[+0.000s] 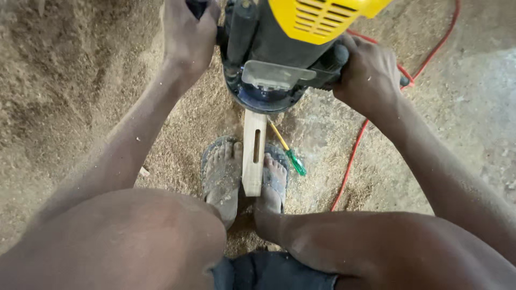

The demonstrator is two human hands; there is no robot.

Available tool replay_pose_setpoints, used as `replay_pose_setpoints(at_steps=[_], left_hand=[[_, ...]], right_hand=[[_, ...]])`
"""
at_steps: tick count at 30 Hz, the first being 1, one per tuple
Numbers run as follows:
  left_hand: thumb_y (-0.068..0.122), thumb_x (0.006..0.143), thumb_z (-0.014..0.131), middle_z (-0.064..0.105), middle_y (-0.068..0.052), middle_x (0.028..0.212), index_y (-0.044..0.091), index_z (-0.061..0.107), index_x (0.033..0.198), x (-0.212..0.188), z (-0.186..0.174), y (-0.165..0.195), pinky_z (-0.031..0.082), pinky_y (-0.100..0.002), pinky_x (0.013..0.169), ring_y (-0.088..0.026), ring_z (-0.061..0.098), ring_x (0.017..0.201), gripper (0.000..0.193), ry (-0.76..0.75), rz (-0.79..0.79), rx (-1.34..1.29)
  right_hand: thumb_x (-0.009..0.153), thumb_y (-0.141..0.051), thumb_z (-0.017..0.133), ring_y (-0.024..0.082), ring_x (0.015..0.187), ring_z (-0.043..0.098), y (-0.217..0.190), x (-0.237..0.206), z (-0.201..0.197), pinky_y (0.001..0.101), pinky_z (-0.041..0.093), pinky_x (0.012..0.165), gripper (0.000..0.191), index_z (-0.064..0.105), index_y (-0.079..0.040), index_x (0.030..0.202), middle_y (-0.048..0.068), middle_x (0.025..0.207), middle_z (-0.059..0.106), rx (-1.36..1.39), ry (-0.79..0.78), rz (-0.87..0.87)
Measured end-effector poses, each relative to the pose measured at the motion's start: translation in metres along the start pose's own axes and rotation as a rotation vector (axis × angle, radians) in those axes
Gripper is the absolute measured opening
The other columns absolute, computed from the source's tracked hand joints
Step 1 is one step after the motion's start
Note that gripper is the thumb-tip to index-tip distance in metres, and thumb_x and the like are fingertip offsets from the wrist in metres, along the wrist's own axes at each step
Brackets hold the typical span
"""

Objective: The person kneels on a sawdust-covered floor and uses a handheld router to cut elongated slots along a thin wooden strip, steadying the strip with their feet and legs. They periodically lift the router away, reposition the wood, and adjust the router's base and edge guide before resuming routing.

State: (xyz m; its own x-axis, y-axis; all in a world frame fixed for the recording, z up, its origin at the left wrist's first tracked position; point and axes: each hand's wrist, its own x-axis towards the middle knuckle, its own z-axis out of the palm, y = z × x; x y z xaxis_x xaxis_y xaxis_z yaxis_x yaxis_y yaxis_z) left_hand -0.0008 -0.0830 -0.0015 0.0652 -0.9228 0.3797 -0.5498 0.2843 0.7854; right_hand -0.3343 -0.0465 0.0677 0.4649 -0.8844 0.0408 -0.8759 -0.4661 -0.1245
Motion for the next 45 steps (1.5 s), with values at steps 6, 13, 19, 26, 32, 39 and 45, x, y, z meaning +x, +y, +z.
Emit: replay_pose_setpoints(at_steps=[6,13,19,26,32,39,45], left_hand=[[0.011,0.104,0.068,0.069,-0.009,0.087,0.001,0.061,0.105,0.000,-0.002,0.009,0.057,-0.034,0.065,-0.018,0.069,0.074,0.012,-0.071,-0.140,-0.054],[0.010,0.102,0.071,0.069,-0.008,0.089,0.000,0.062,0.103,0.005,0.004,0.010,0.059,-0.034,0.070,-0.016,0.070,0.077,0.013,-0.056,-0.138,-0.046],[0.009,0.101,0.066,0.065,-0.005,0.087,0.000,0.061,0.100,-0.003,-0.001,0.008,0.058,-0.036,0.069,-0.016,0.067,0.076,0.010,-0.062,-0.198,-0.144],[0.012,0.107,0.068,0.057,-0.006,0.087,0.002,0.060,0.104,-0.017,-0.005,-0.003,0.046,-0.037,0.065,-0.016,0.054,0.074,0.013,-0.054,-0.084,-0.037],[0.020,0.114,0.064,0.050,-0.002,0.088,0.001,0.055,0.108,-0.044,-0.010,0.001,0.045,-0.033,0.061,-0.013,0.050,0.072,0.022,-0.088,-0.110,-0.226],[0.020,0.102,0.069,0.052,-0.004,0.095,0.000,0.059,0.102,-0.003,-0.002,0.008,0.061,-0.029,0.058,-0.013,0.057,0.076,0.022,-0.022,-0.080,-0.094],[0.021,0.107,0.063,0.058,-0.002,0.092,0.000,0.053,0.101,-0.012,-0.004,-0.004,0.061,-0.025,0.059,-0.008,0.068,0.070,0.024,-0.066,-0.127,-0.198]], right_hand=[[0.080,-0.012,0.080,0.035,0.080,0.069,-0.001,-0.002,0.007,0.0466,0.054,0.068,0.049,0.064,-0.011,0.126,0.011,0.102,0.071,0.035,0.011,0.034],[0.077,-0.015,0.083,0.035,0.073,0.066,0.001,-0.002,0.000,0.0465,0.055,0.067,0.048,0.060,-0.009,0.119,0.013,0.092,0.069,-0.023,-0.107,0.153],[0.074,-0.010,0.080,0.035,0.068,0.066,-0.005,0.000,-0.001,0.0460,0.054,0.062,0.050,0.061,-0.007,0.120,0.014,0.093,0.069,-0.005,-0.043,0.082],[0.087,-0.009,0.074,0.034,0.066,0.066,-0.012,-0.007,0.006,0.0453,0.052,0.058,0.033,0.066,-0.007,0.119,0.015,0.094,0.070,0.014,-0.051,0.112],[0.080,-0.011,0.078,0.033,0.074,0.069,-0.028,-0.022,0.025,0.0451,0.053,0.056,0.027,0.073,-0.006,0.106,0.013,0.089,0.071,-0.115,-0.053,0.149],[0.065,-0.018,0.086,0.039,0.073,0.067,-0.016,-0.002,-0.005,0.0483,0.053,0.056,0.062,0.066,-0.006,0.122,0.019,0.093,0.069,0.049,0.013,0.051],[0.085,-0.010,0.076,0.031,0.060,0.064,-0.008,-0.003,0.008,0.0421,0.052,0.051,0.041,0.062,-0.002,0.122,0.015,0.095,0.066,-0.007,-0.128,0.152]])
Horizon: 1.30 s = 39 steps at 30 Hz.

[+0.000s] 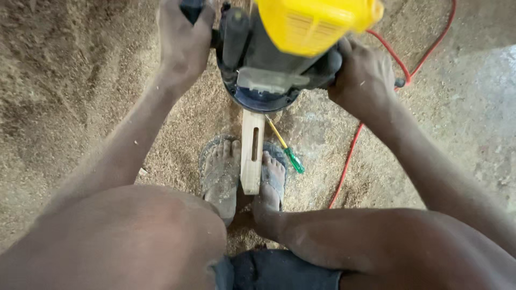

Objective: The person kneels on a sawdust-covered floor and uses a handheld router to cut elongated slots along a thin wooden strip, steadying the strip with their feet and legs. They periodically lift the router away, reposition the wood, and adjust the router's base and edge guide before resuming routing.

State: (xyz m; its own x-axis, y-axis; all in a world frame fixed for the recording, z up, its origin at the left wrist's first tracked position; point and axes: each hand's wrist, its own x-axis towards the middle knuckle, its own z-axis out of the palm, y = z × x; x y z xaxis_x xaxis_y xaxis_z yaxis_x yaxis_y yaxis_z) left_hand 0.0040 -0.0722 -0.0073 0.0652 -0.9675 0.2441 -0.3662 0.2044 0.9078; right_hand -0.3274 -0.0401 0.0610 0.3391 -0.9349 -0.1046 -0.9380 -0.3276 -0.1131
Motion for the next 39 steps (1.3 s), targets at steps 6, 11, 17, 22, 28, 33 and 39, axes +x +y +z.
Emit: replay_pose_setpoints(at_steps=[6,11,17,22,28,33,39], left_hand=[[0.027,0.120,0.062,0.050,-0.003,0.084,0.003,0.057,0.102,-0.012,0.003,0.003,0.046,-0.033,0.055,-0.015,0.046,0.066,0.030,-0.046,-0.015,0.162],[0.023,0.109,0.060,0.057,0.003,0.085,0.005,0.056,0.102,0.015,0.004,-0.002,0.057,-0.027,0.057,-0.007,0.059,0.068,0.020,-0.054,-0.035,0.023],[0.024,0.112,0.060,0.054,-0.002,0.083,0.006,0.057,0.108,-0.013,0.004,0.004,0.049,-0.032,0.053,-0.010,0.053,0.062,0.018,-0.035,-0.077,0.018],[0.024,0.112,0.062,0.055,-0.003,0.084,0.005,0.058,0.101,-0.004,0.005,0.014,0.052,-0.032,0.052,-0.011,0.052,0.063,0.023,-0.054,-0.109,0.073],[0.018,0.107,0.062,0.061,0.001,0.084,0.007,0.059,0.099,0.020,0.004,-0.005,0.059,-0.030,0.059,-0.008,0.062,0.069,0.014,-0.047,-0.068,0.048],[0.022,0.113,0.063,0.047,-0.002,0.079,0.005,0.056,0.095,-0.004,0.006,-0.001,0.045,-0.032,0.053,-0.013,0.045,0.062,0.026,-0.017,-0.020,0.066],[0.024,0.109,0.062,0.051,0.001,0.080,0.007,0.056,0.094,0.006,0.005,0.018,0.047,-0.027,0.051,-0.009,0.049,0.061,0.024,-0.044,-0.133,0.075]], right_hand=[[0.087,-0.010,0.072,0.028,0.073,0.065,-0.009,-0.012,0.015,0.0408,0.053,0.061,0.017,0.068,-0.013,0.103,0.012,0.092,0.068,-0.104,0.062,0.007],[0.081,-0.015,0.079,0.034,0.069,0.064,0.011,0.005,-0.008,0.0455,0.051,0.058,0.040,0.065,-0.006,0.118,0.015,0.091,0.069,-0.003,0.080,-0.112],[0.085,-0.011,0.075,0.026,0.068,0.064,0.001,-0.007,0.026,0.0402,0.052,0.053,0.038,0.065,-0.003,0.121,0.015,0.096,0.069,-0.131,0.003,0.040],[0.086,-0.011,0.074,0.028,0.069,0.066,-0.002,-0.007,0.015,0.0417,0.054,0.053,0.029,0.068,-0.006,0.114,0.015,0.096,0.069,-0.125,-0.022,0.019],[0.082,-0.030,0.086,0.034,0.073,0.067,0.012,0.010,-0.006,0.0457,0.054,0.062,0.043,0.067,-0.005,0.111,0.015,0.086,0.069,-0.040,0.133,-0.167],[0.088,-0.009,0.068,0.031,0.064,0.068,-0.002,0.002,0.014,0.0449,0.055,0.055,0.020,0.070,-0.009,0.109,0.013,0.081,0.067,-0.075,-0.164,0.225],[0.078,-0.008,0.070,0.032,0.065,0.064,-0.007,0.000,-0.008,0.0453,0.050,0.050,0.031,0.070,-0.010,0.109,0.015,0.084,0.068,-0.034,-0.026,0.043]])
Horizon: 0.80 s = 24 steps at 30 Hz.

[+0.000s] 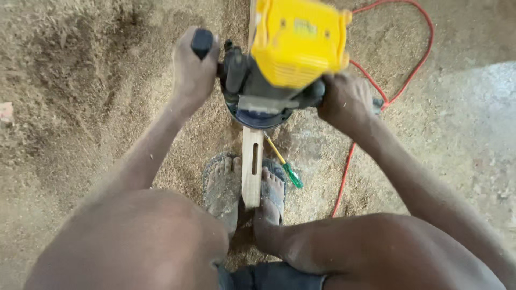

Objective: The person kneels on a sawdust-covered floor and uses a handheld router to cut elongated slots along a thin wooden strip, steadying the strip with their feet and legs. They periodically lift the router away, reposition the wood, and adjust the router's base and edge guide before resuming routing.

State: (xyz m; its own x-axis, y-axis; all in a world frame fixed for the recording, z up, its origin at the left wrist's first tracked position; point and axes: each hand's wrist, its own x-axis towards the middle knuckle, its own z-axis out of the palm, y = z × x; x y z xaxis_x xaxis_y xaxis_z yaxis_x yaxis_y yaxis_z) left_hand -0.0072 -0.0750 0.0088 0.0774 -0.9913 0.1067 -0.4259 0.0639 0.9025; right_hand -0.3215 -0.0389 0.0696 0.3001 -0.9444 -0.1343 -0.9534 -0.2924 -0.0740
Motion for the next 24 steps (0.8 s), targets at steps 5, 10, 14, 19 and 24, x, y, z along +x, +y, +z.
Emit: replay_pose_setpoints(at_steps=[5,10,14,19,24], left_hand=[[0.020,0.104,0.061,0.057,0.004,0.083,0.010,0.053,0.095,0.013,0.000,-0.020,0.057,-0.028,0.058,-0.008,0.059,0.066,0.015,-0.028,-0.025,-0.108],[0.021,0.116,0.066,0.051,-0.005,0.084,0.004,0.056,0.097,-0.008,0.002,-0.021,0.050,-0.036,0.064,-0.019,0.051,0.073,0.028,0.068,0.170,0.084],[0.019,0.105,0.063,0.055,-0.001,0.084,0.006,0.057,0.099,0.000,0.000,-0.003,0.057,-0.031,0.059,-0.013,0.059,0.071,0.016,0.024,0.002,-0.019],[0.018,0.109,0.061,0.061,-0.003,0.089,0.003,0.055,0.103,0.024,0.000,-0.011,0.062,-0.030,0.062,-0.013,0.069,0.073,0.017,-0.047,0.047,-0.092],[0.024,0.105,0.062,0.057,-0.002,0.092,0.009,0.055,0.107,0.015,0.004,-0.026,0.062,-0.030,0.053,-0.012,0.063,0.069,0.017,0.041,-0.018,-0.017]], right_hand=[[0.086,-0.043,0.083,0.032,0.068,0.064,0.015,0.011,0.000,0.0445,0.051,0.059,0.053,0.065,-0.007,0.121,0.017,0.085,0.069,-0.007,0.015,-0.089],[0.091,-0.012,0.063,0.027,0.067,0.066,0.002,0.001,0.021,0.0427,0.054,0.057,0.021,0.068,-0.014,0.111,0.011,0.089,0.072,-0.056,-0.108,0.085],[0.081,-0.013,0.073,0.029,0.067,0.065,0.003,0.003,0.011,0.0432,0.053,0.053,0.033,0.065,-0.013,0.112,0.012,0.088,0.070,-0.071,0.019,-0.009],[0.087,-0.024,0.080,0.031,0.068,0.064,0.021,0.018,-0.003,0.0452,0.052,0.062,0.039,0.062,-0.007,0.117,0.013,0.086,0.068,0.033,0.078,-0.175],[0.091,-0.016,0.074,0.030,0.062,0.063,0.016,0.015,0.009,0.0431,0.050,0.052,0.035,0.062,-0.007,0.123,0.012,0.090,0.068,0.079,0.070,-0.067]])
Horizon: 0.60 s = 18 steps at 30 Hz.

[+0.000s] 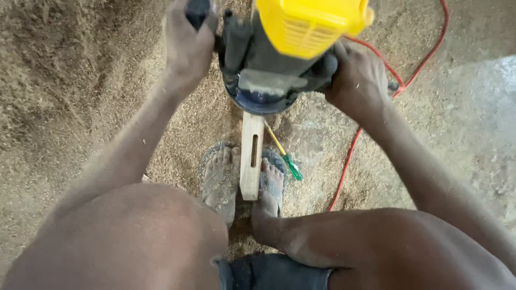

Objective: The person kneels on a sawdust-covered floor and uses a handheld router to cut elongated slots along a thin wooden strip, steadying the strip with their feet and legs. They periodically lift the router away, reposition the wood, and adjust the router's base and edge guide before resuming routing.

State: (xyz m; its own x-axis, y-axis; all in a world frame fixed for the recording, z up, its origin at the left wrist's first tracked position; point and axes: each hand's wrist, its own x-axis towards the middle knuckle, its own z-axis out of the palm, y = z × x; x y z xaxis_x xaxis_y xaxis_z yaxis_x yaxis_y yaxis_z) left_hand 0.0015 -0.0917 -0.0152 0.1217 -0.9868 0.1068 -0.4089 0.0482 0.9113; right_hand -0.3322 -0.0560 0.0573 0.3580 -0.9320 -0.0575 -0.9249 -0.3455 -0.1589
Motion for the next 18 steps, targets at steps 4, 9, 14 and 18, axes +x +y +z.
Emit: replay_pose_setpoints(at_steps=[4,9,14,18], left_hand=[[0.028,0.114,0.062,0.051,-0.005,0.089,0.006,0.057,0.099,-0.020,-0.002,0.013,0.048,-0.038,0.063,-0.017,0.048,0.074,0.027,-0.013,0.108,0.082],[0.027,0.108,0.065,0.054,-0.004,0.090,0.006,0.056,0.096,-0.002,-0.001,0.024,0.053,-0.034,0.065,-0.015,0.052,0.076,0.026,-0.018,0.054,0.091],[0.027,0.105,0.068,0.060,-0.002,0.089,0.001,0.053,0.105,0.014,0.003,0.000,0.057,-0.032,0.065,-0.012,0.064,0.074,0.030,-0.006,0.060,-0.024],[0.016,0.109,0.068,0.059,-0.006,0.095,0.001,0.061,0.107,-0.002,0.004,-0.011,0.052,-0.038,0.067,-0.017,0.058,0.080,0.016,0.096,0.299,0.095]], right_hand=[[0.081,-0.014,0.075,0.029,0.070,0.066,-0.014,-0.012,0.010,0.0407,0.053,0.054,0.031,0.065,-0.008,0.110,0.016,0.095,0.068,-0.199,-0.027,0.107],[0.082,-0.010,0.071,0.032,0.073,0.067,-0.010,-0.004,-0.008,0.0455,0.053,0.060,0.035,0.065,-0.009,0.116,0.013,0.094,0.071,-0.067,-0.009,-0.008],[0.081,-0.028,0.084,0.038,0.076,0.067,0.001,0.004,-0.015,0.0497,0.053,0.065,0.048,0.063,-0.009,0.119,0.015,0.094,0.071,-0.039,0.068,-0.149],[0.089,-0.014,0.076,0.035,0.069,0.067,0.000,-0.007,0.004,0.0464,0.052,0.057,0.038,0.064,-0.008,0.124,0.016,0.097,0.070,-0.012,0.065,-0.050]])
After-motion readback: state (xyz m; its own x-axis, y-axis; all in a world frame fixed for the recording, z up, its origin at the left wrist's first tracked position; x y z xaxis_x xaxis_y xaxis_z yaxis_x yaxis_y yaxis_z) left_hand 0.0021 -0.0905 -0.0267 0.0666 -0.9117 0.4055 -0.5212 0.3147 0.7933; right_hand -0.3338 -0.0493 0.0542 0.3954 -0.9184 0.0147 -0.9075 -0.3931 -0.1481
